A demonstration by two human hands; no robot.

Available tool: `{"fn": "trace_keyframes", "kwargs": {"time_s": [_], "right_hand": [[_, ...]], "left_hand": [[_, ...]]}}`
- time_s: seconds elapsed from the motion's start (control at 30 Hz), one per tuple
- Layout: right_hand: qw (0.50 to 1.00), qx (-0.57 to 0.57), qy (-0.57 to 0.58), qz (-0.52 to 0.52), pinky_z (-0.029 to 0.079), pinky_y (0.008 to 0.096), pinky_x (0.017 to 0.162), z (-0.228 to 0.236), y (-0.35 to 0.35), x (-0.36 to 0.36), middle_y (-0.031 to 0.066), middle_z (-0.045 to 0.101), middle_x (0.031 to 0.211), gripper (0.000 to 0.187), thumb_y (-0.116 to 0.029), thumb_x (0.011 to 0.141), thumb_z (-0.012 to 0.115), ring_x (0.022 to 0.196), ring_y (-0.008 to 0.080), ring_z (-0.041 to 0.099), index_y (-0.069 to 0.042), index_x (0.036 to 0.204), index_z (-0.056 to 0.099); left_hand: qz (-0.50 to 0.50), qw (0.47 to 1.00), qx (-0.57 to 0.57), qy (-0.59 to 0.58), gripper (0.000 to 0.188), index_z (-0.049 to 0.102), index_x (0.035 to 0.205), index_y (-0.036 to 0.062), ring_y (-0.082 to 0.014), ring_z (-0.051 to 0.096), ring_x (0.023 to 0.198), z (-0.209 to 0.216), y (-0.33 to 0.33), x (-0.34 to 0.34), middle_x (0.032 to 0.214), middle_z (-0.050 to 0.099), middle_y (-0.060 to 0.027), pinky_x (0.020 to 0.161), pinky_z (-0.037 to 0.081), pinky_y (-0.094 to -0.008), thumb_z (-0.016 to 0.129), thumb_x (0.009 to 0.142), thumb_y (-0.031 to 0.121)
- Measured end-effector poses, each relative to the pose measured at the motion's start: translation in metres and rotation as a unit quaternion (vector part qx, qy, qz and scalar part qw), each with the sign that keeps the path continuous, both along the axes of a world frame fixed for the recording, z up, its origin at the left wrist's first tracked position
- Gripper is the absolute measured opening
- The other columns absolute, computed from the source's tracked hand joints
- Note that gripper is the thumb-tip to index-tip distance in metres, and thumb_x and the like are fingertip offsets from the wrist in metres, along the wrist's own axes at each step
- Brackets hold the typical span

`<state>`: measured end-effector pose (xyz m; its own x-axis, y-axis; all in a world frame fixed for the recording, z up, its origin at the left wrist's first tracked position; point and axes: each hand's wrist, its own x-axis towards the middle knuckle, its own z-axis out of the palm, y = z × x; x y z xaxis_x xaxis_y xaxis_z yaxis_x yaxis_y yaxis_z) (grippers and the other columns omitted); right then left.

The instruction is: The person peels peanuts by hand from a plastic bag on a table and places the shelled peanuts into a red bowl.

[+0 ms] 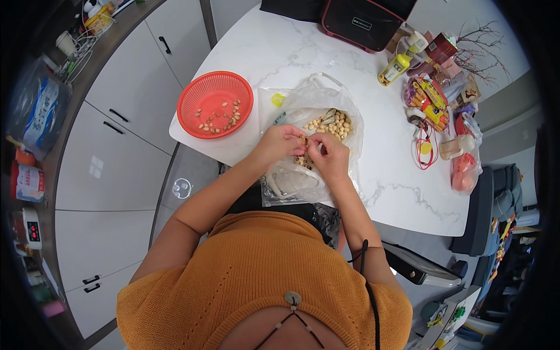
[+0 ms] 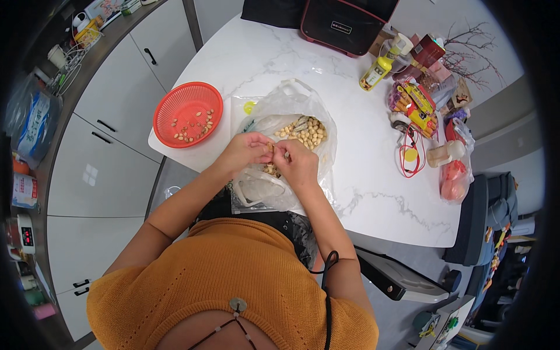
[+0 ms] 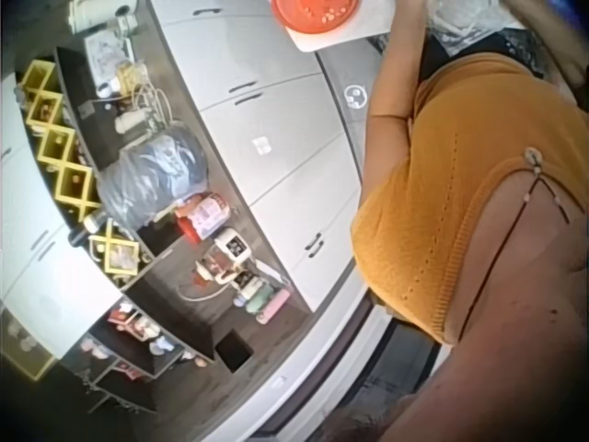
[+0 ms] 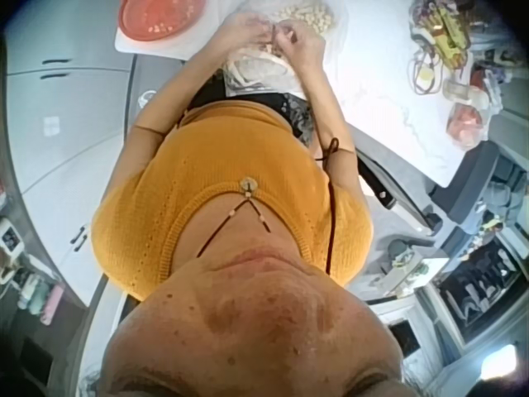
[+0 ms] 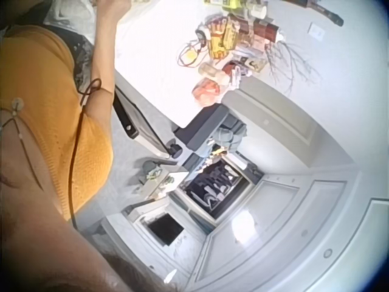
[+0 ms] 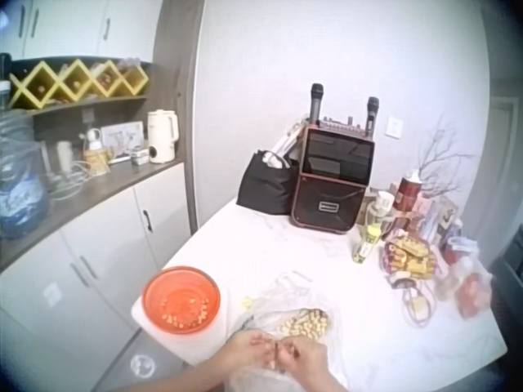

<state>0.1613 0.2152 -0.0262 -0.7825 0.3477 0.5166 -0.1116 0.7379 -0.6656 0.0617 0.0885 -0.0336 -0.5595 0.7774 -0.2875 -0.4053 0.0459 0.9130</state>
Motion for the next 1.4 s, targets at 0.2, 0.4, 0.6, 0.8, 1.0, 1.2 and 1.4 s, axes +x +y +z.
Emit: {"fn": "trace_keyframes", "kwargs": {"time_s": [0.2,0.4,0.6,0.8,1.0,1.2,1.4], "right_hand": [[0.994,0.088,0.07,-0.003,0.042,0.0229,0.045,-0.002,0.0023,-0.0023,0.0043,0.06,0.07,0.009,-0.001,0.07,0.065,0.05,0.0115,0.054,-0.006,0.078,0.063],[0.989,0.13,0.066,-0.002,0.044,0.0251,0.047,0.0024,0.002,0.0,0.0054,0.06,0.07,0.013,0.0,0.068,0.066,0.054,0.0157,0.057,-0.007,0.078,0.062],[0.981,0.174,0.091,0.009,0.047,0.0287,0.05,0.0027,0.003,0.0005,0.006,0.06,0.07,0.015,0.001,0.066,0.066,0.059,0.0205,0.06,-0.007,0.078,0.061],[0.975,0.183,0.123,-0.006,0.044,0.0271,0.046,0.0009,0.0041,-0.0019,0.003,0.057,0.066,0.016,-0.002,0.064,0.068,0.052,0.0177,0.057,-0.01,0.075,0.061],[0.983,0.16,0.086,-0.004,0.046,0.0277,0.049,0.0035,0.0027,0.0018,0.0059,0.06,0.07,0.016,0.001,0.066,0.067,0.057,0.0194,0.059,-0.007,0.078,0.061],[0.977,0.179,0.114,0.027,0.046,0.0275,0.049,0.0012,0.0044,0.0005,0.0053,0.06,0.07,0.019,0.003,0.064,0.067,0.058,0.0194,0.059,-0.007,0.079,0.061],[0.975,0.185,0.121,0.026,0.045,0.0277,0.049,0.0018,0.0048,0.0003,0.005,0.06,0.07,0.02,0.003,0.064,0.067,0.058,0.0193,0.059,-0.007,0.08,0.061]], "left_hand": [[-0.003,0.997,0.027,-0.074,0.022,0.055,0.108,-0.0036,-0.0162,0.061,0.088,0.0026,-0.0036,-0.0021,0.099,0.06,-0.0115,0.082,0.051,-0.0269,0.052,0.087,0.002],[-0.006,0.993,0.045,-0.111,0.025,0.053,0.111,-0.0052,-0.017,0.06,0.092,0.003,-0.0047,-0.0039,0.103,0.058,-0.0129,0.086,0.05,-0.0273,0.05,0.087,0.001],[-0.025,0.985,0.078,-0.152,0.033,0.049,0.116,-0.0059,-0.0175,0.06,0.094,-0.0004,-0.0055,-0.0066,0.105,0.057,-0.0132,0.088,0.049,-0.0273,0.052,0.083,-0.004],[-0.051,0.979,0.101,-0.167,0.037,0.046,0.118,-0.0064,-0.0177,0.058,0.098,-0.005,-0.0047,-0.0082,0.107,0.056,-0.0131,0.09,0.048,-0.0265,0.053,0.081,-0.006],[-0.022,0.977,0.105,-0.186,0.031,0.048,0.117,-0.0069,-0.0178,0.058,0.097,0.0008,-0.0061,-0.0043,0.106,0.056,-0.0134,0.089,0.048,-0.0263,0.051,0.087,0.001],[-0.006,0.968,0.12,-0.219,0.027,0.05,0.114,-0.0075,-0.0183,0.058,0.096,-0.0026,-0.0066,-0.0055,0.106,0.057,-0.0142,0.089,0.049,-0.0264,0.048,0.088,-0.001],[-0.013,0.966,0.143,-0.215,0.028,0.05,0.113,-0.0087,-0.0194,0.058,0.098,-0.0043,-0.0081,-0.0089,0.105,0.057,-0.0151,0.09,0.048,-0.0277,0.049,0.086,-0.004]]}}
